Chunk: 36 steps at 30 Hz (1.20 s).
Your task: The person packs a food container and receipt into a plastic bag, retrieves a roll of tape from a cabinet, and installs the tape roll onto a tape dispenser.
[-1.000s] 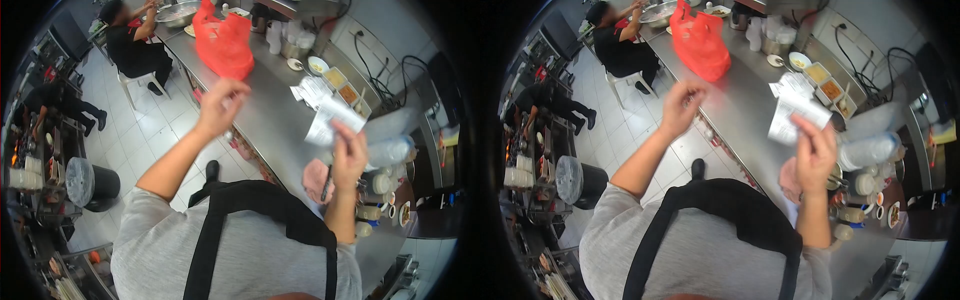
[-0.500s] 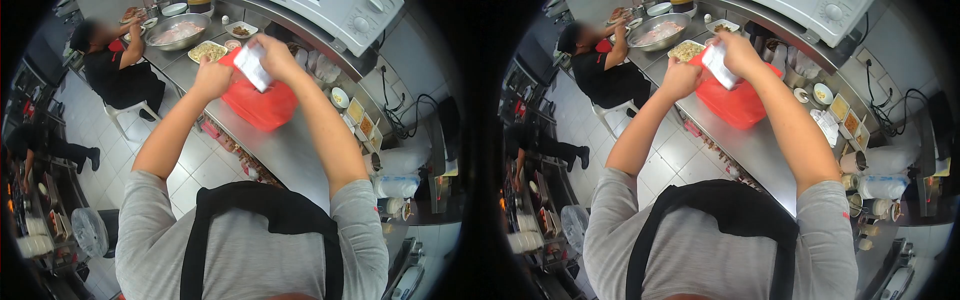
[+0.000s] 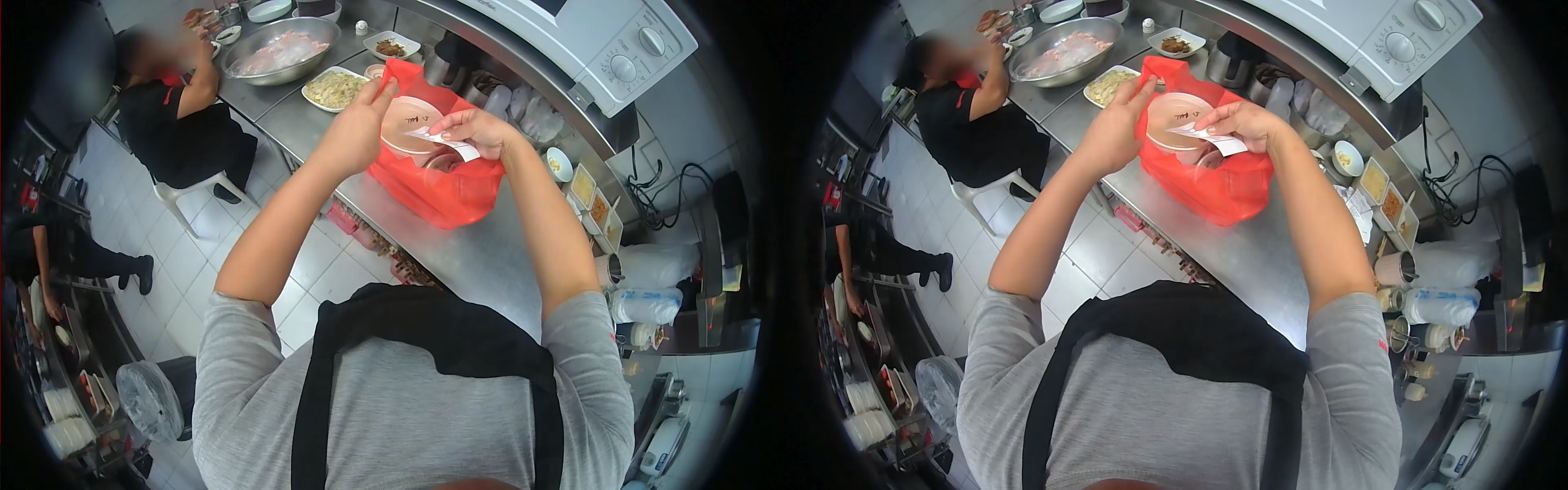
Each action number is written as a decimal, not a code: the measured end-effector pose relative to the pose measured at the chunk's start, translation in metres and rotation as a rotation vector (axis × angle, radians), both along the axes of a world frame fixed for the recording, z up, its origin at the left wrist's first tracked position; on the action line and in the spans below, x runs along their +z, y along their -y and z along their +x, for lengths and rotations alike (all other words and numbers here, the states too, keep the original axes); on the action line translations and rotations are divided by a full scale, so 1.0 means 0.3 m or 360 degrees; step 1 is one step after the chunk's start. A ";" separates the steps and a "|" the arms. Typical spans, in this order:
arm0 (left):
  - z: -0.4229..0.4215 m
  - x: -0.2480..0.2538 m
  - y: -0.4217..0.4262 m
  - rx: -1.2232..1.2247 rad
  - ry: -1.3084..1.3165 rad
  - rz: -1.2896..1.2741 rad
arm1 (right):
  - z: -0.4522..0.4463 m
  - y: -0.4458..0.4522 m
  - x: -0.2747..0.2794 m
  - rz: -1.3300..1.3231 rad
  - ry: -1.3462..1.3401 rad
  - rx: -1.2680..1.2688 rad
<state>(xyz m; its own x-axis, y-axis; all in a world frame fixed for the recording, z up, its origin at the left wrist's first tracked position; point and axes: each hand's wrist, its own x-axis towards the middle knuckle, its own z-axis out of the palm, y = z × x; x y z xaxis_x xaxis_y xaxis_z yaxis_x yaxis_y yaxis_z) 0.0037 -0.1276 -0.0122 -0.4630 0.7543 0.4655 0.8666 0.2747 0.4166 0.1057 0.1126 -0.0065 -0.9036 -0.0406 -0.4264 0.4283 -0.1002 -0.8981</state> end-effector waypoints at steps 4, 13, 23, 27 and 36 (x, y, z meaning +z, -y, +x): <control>0.021 0.032 0.009 -0.0052 0.0002 0.0046 | -0.069 -0.036 -0.032 0.0319 0.0082 0.0089; 0.007 0.034 -0.001 -0.0005 -0.0124 0.0299 | -0.062 0.075 -0.020 0.1840 -0.0374 0.0046; -0.046 0.092 -0.050 0.0076 0.0044 0.0503 | 0.162 0.134 0.114 0.2285 -0.0638 0.0050; -0.037 0.102 -0.062 -0.0065 -0.0001 0.0475 | 0.125 0.120 0.106 0.2212 -0.0868 0.0206; -0.044 0.078 -0.054 -0.0032 0.0036 0.0564 | 0.078 0.185 -0.002 0.2864 -0.0309 0.0237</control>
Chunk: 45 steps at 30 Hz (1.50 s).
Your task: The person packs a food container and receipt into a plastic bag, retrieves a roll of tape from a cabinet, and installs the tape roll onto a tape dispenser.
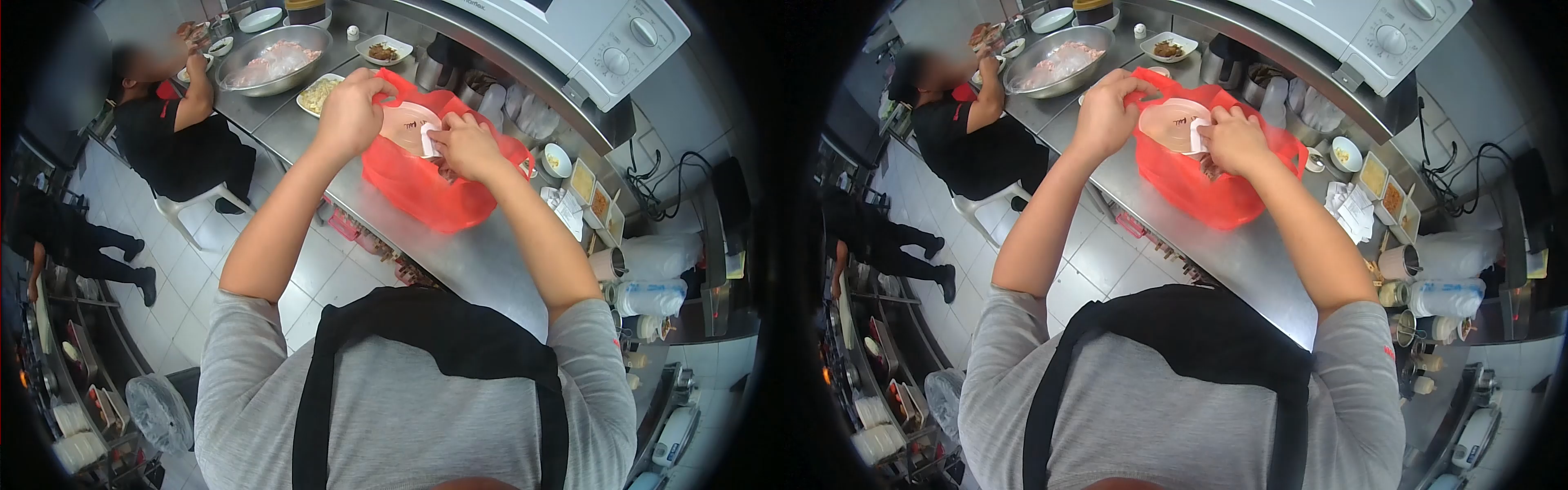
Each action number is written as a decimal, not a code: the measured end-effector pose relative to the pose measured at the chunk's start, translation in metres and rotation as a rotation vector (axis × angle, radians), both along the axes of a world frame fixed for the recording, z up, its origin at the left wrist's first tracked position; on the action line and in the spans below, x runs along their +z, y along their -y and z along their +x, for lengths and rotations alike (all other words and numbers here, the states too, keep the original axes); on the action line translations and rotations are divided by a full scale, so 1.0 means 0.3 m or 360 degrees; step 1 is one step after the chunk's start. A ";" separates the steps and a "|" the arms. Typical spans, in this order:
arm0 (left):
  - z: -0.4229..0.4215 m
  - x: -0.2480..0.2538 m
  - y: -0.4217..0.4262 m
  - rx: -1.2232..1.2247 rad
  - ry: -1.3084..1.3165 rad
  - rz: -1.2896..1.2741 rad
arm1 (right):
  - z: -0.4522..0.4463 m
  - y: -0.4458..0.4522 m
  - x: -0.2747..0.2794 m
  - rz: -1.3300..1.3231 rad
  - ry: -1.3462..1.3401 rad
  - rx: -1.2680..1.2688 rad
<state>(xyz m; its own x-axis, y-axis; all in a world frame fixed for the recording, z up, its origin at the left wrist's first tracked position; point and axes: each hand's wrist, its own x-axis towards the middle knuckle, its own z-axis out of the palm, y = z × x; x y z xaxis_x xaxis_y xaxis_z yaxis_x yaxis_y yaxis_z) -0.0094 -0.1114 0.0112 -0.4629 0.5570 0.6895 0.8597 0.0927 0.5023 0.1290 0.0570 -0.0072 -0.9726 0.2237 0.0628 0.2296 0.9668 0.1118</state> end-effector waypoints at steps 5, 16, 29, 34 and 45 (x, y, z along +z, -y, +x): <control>0.004 0.008 0.011 0.0007 0.0017 0.0013 | -0.005 -0.024 -0.005 -0.0128 -0.0050 0.0092; 0.009 0.013 0.024 0.0028 0.0040 0.0007 | 0.027 0.000 -0.027 -0.0261 -0.0154 0.0130; -0.084 0.131 -0.039 -0.0581 0.1330 0.0053 | 0.326 -0.138 0.297 0.0475 -0.0072 0.0389; 0.031 0.188 -0.131 -0.0918 0.0886 -0.0265 | 0.099 0.013 0.224 -0.0850 -0.1264 0.0437; 0.160 0.199 0.160 -0.0119 -0.0109 0.0163 | 0.196 0.071 0.244 -0.1827 -0.0817 0.0387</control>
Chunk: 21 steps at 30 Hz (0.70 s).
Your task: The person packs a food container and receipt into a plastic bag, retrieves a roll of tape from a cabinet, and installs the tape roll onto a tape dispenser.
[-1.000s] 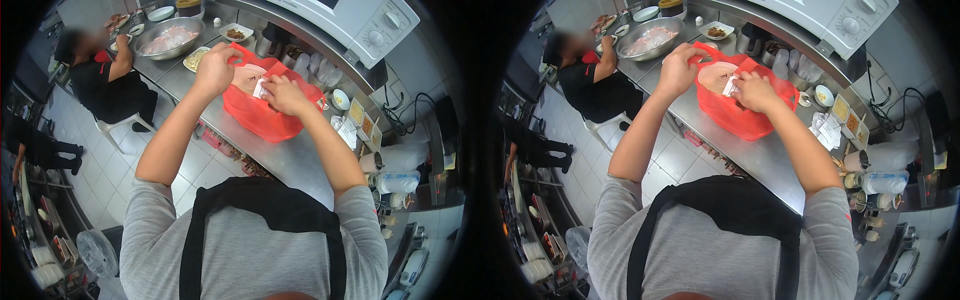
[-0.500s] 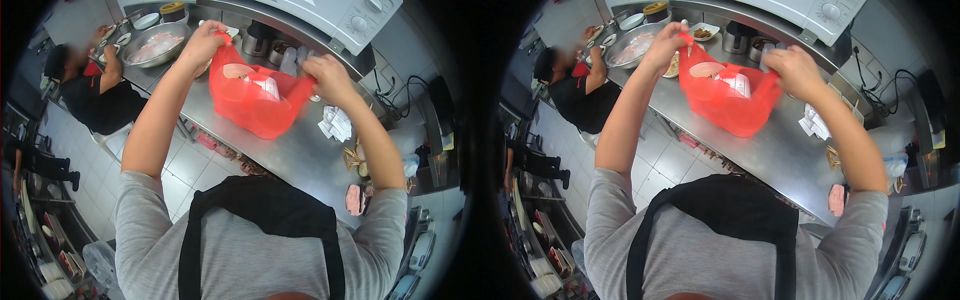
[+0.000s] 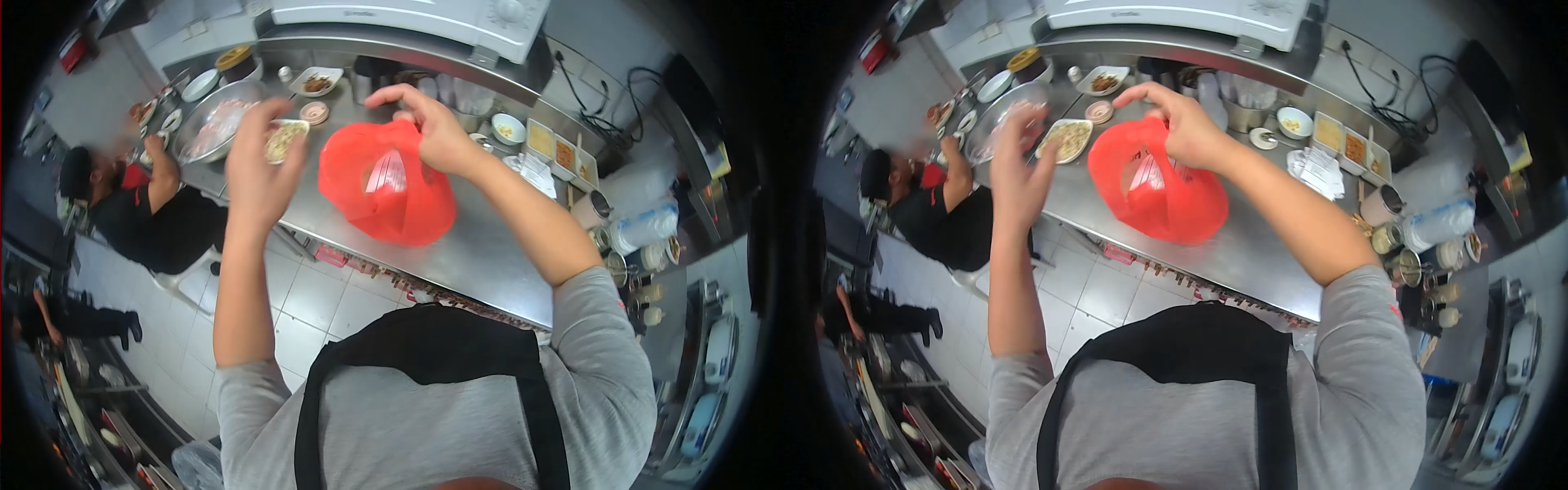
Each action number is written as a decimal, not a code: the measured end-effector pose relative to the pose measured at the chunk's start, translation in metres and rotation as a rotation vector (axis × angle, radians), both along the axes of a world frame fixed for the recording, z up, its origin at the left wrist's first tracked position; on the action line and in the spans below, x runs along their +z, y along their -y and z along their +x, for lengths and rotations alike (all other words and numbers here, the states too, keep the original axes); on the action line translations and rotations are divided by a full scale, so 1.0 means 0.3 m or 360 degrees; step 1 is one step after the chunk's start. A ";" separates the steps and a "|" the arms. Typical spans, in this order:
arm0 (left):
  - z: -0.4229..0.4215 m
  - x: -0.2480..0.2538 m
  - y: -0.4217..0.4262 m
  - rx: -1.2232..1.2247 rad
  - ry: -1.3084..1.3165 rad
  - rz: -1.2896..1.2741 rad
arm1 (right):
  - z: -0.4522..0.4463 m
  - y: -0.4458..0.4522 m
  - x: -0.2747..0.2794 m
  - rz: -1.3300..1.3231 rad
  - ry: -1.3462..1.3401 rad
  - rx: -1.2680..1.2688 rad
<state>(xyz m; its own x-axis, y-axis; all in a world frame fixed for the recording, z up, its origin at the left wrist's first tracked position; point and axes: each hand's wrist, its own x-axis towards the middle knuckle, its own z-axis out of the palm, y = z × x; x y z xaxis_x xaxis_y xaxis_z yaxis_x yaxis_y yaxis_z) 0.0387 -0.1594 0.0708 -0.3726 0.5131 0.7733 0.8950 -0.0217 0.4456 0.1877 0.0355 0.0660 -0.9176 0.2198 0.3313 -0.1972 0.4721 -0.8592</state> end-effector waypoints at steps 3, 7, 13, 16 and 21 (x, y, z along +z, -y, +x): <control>-0.063 -0.153 0.074 0.0099 0.0131 -0.0019 | 0.200 0.004 0.119 0.0186 -0.0219 -0.0044; -0.092 -0.401 0.077 0.0099 0.0496 -0.0084 | 0.519 -0.004 0.302 0.0352 -0.0497 -0.0342; 0.145 -0.633 -0.073 -0.0135 0.0749 -0.0340 | 1.070 0.129 0.590 0.0282 -0.0382 -0.1027; 0.326 -0.629 -0.173 -0.0284 0.0742 -0.0413 | 1.360 0.058 0.652 0.0761 -0.0581 -0.1367; 0.688 -0.643 -0.298 -0.0439 0.0672 -0.0361 | 1.970 -0.069 0.830 0.0507 -0.0553 -0.1922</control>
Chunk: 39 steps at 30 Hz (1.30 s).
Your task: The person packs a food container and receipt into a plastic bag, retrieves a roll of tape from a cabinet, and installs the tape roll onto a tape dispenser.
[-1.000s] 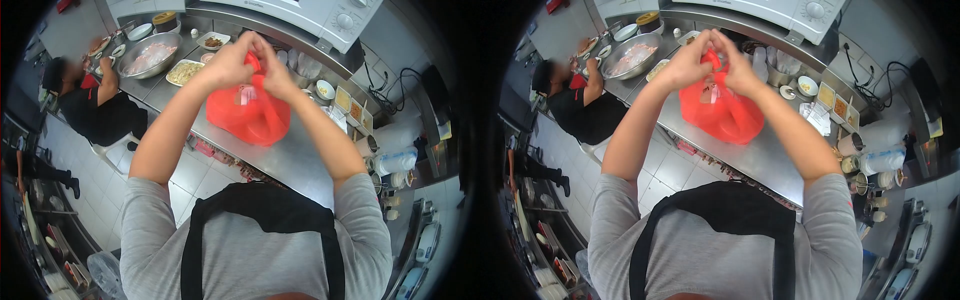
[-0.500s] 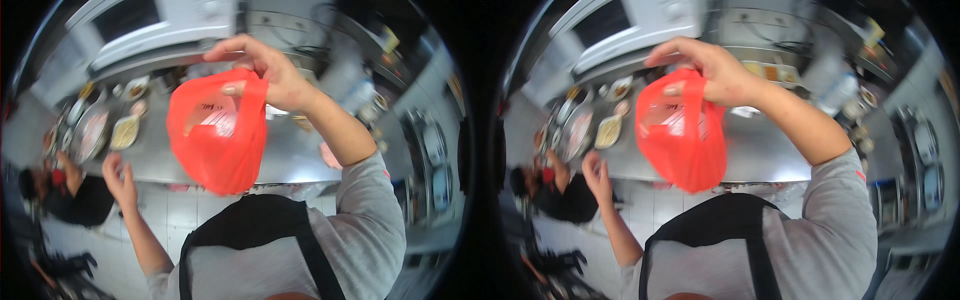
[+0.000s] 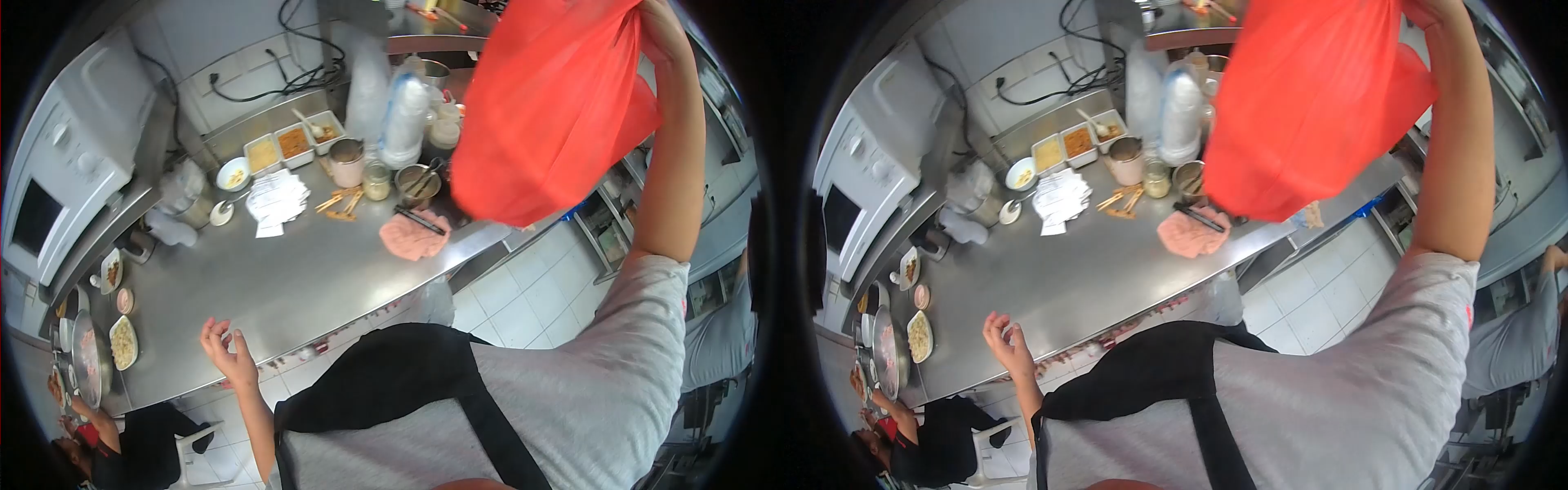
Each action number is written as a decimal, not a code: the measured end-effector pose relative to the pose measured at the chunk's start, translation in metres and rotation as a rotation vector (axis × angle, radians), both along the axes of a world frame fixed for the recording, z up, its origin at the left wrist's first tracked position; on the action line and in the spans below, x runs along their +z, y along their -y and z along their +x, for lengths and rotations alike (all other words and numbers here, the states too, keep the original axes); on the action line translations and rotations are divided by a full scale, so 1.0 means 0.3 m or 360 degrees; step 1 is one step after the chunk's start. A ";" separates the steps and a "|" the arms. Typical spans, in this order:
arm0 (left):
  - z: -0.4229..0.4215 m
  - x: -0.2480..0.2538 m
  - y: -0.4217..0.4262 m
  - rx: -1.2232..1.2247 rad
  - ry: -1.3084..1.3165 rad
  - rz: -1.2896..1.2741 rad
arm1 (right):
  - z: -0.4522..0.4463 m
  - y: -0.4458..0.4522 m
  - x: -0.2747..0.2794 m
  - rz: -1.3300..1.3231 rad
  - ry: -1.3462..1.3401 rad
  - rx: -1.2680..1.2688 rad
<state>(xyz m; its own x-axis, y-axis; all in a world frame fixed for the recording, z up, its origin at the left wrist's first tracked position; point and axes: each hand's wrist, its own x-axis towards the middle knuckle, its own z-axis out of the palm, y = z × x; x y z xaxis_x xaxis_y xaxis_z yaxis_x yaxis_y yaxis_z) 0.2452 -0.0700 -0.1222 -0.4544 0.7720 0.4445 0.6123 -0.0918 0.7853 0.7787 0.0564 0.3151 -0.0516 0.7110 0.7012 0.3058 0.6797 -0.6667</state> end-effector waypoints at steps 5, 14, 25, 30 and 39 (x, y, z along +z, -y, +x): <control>0.352 -0.111 -0.088 0.0120 0.0071 0.0028 | 0.659 -0.301 -0.109 -0.0656 0.0433 -0.0090; 0.776 -0.213 -0.129 0.0185 0.0065 -0.0166 | 1.303 -0.414 -0.664 -0.0834 0.0907 -0.0415; 1.058 -0.291 -0.218 0.0304 -0.0198 -0.0280 | 1.414 -0.308 -1.084 -0.0222 0.1332 -0.1212; 1.290 -0.340 -0.282 0.0599 -0.0502 -0.0269 | 1.455 -0.253 -1.380 -0.0431 0.1730 -0.1154; 1.516 -0.510 -0.395 0.1391 -0.0436 -0.0559 | 1.683 -0.664 -1.504 -0.0397 0.1620 -0.0996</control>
<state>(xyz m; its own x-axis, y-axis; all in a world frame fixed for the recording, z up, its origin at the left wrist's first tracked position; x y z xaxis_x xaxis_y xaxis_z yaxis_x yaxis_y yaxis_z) 0.7001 0.0486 -0.2752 -0.8441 0.3210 0.4295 0.5186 0.6924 0.5017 1.2836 0.2556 -0.1359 -0.0981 0.9193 0.3811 0.9930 0.1155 -0.0228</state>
